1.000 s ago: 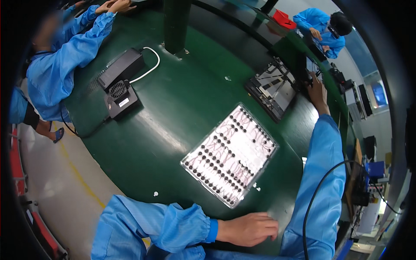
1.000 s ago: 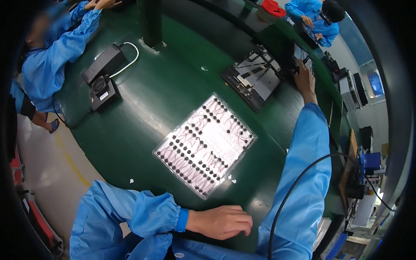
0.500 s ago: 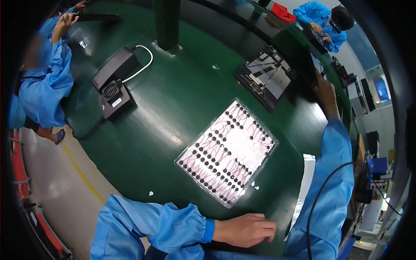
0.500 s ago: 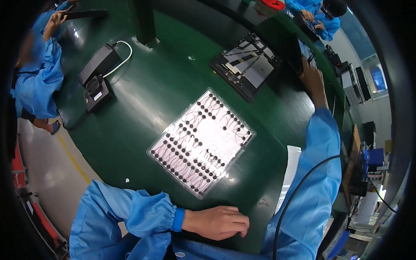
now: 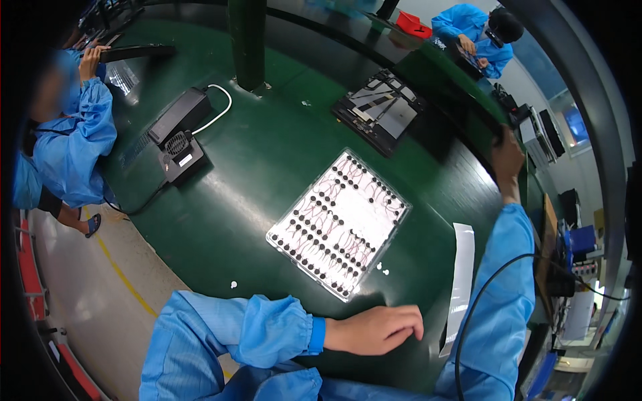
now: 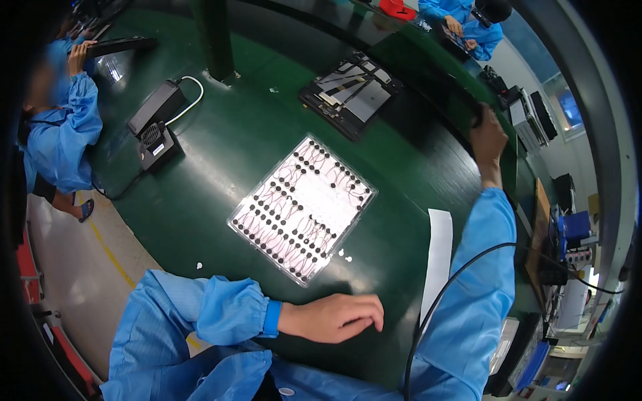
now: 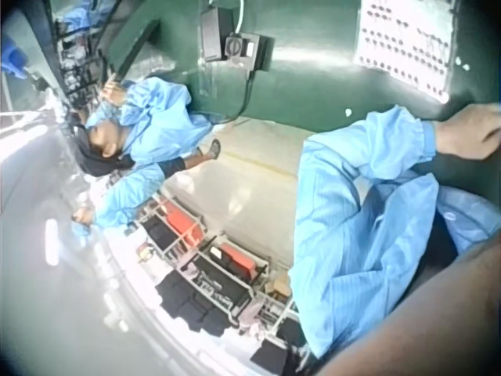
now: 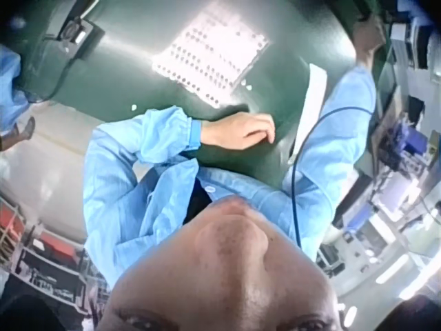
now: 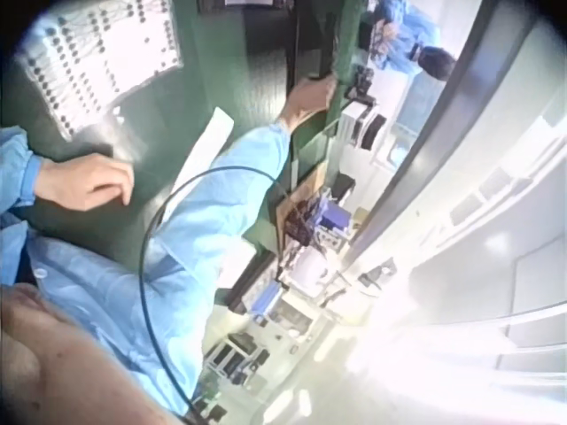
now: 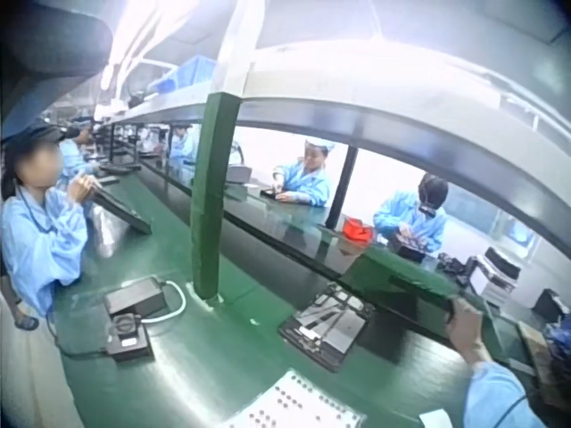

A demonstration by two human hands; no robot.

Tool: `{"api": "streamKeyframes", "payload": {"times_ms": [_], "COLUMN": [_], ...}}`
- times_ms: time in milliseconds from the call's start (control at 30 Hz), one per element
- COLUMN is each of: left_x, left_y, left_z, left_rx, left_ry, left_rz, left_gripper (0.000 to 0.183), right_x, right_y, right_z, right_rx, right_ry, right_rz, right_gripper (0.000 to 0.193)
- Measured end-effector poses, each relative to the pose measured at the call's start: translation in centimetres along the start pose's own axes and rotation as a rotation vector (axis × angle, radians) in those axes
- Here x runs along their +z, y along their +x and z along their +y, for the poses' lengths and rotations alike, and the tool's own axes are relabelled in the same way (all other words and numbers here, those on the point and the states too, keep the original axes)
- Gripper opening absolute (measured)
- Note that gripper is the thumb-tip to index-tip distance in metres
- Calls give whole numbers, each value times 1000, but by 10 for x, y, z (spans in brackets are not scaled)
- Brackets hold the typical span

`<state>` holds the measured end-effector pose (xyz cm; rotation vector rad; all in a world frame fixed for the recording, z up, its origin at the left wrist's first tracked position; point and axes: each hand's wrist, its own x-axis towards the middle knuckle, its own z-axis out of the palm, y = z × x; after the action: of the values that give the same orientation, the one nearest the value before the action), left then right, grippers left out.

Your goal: Assembling electronic components into a tablet housing on a factory production line.

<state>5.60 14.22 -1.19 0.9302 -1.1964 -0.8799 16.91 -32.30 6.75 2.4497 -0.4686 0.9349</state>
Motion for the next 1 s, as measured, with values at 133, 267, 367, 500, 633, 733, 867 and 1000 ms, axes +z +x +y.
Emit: {"api": "streamKeyframes", "payload": {"times_ms": [133, 267, 367, 500, 633, 733, 867, 1000], "left_x": [2, -6, -10, 0, -11, -19, -2, 10], "left_y": [1, 9, 12, 8, -1, -16, -13, -13], "left_z": [-17, -24, -20, -11, -11, -9, 13, -1], "left_rx": [-239, -576, -542, -560, -496, -350, -288, -308], "left_ry": [-457, -1096, -1416, -790, -427, -53, 67, 302], "left_rz": [16, 34, -132, 8, 121, 289, 274, 297], "left_gripper": [20, 62, 74, 66, 64, 69, 87, 78], "right_x": [-94, -162, -234, -246, -258, -241, -230, -230], "right_y": [-26, -116, -159, -233, -255, -291, -324, -335], "right_z": [39, 85, 38, 0, -5, 0, -13, -15], "right_rx": [269, 354, 248, 197, 387, 350, 169, 200], "right_ry": [413, 1141, 1556, 1721, 1358, 1229, 950, 734], "right_rz": [8, 77, -173, -323, -293, -552, -328, -187], "right_gripper": [37, 33, 26, 24, 39, 30, 25, 28]}}
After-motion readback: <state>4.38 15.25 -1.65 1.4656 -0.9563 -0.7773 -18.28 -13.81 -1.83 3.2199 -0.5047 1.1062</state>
